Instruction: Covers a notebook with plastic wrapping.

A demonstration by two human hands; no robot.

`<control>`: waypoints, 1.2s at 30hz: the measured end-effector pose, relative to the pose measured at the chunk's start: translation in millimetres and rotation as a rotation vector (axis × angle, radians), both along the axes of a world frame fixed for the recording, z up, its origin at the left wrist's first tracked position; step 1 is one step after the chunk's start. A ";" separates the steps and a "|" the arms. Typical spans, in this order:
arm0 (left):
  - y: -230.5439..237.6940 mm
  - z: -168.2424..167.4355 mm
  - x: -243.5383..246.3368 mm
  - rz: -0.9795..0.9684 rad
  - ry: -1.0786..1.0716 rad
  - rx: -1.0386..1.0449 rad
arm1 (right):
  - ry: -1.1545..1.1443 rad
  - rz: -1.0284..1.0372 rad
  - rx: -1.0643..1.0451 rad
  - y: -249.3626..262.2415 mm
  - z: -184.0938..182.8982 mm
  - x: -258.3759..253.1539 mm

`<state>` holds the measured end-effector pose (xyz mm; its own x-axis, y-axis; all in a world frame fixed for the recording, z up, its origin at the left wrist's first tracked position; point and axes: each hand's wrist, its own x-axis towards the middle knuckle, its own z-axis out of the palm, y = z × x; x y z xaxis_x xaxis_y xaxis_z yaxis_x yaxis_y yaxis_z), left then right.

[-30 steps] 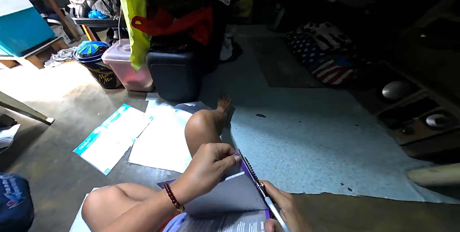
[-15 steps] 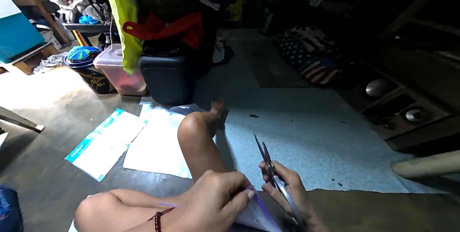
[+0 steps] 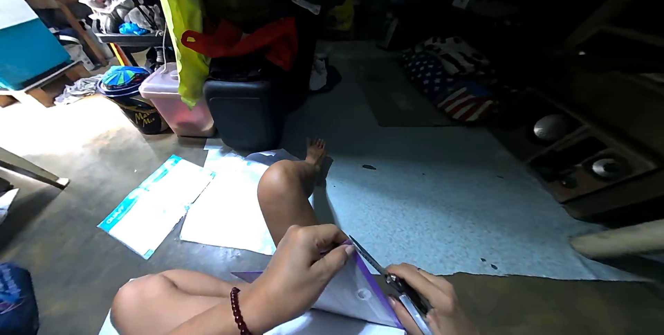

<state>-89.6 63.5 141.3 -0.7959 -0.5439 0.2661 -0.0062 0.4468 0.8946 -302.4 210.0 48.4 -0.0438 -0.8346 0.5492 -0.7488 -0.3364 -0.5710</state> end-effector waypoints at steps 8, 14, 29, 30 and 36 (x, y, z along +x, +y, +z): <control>4.7 -1.0 2.8 -0.011 0.034 0.011 | 0.091 -0.067 0.165 25.7 31.1 16.6; 9.1 -3.2 1.6 -0.010 0.056 0.030 | 0.224 -0.222 0.055 23.3 30.0 29.3; 9.2 -4.2 3.7 -0.019 0.058 0.103 | 0.297 -0.260 0.042 22.2 31.7 35.2; 9.2 -3.8 3.6 -0.015 0.054 0.102 | 0.296 -0.261 0.043 21.9 31.9 35.3; 8.9 -3.1 2.8 -0.011 0.051 0.102 | 0.284 -0.261 0.034 20.8 28.8 35.4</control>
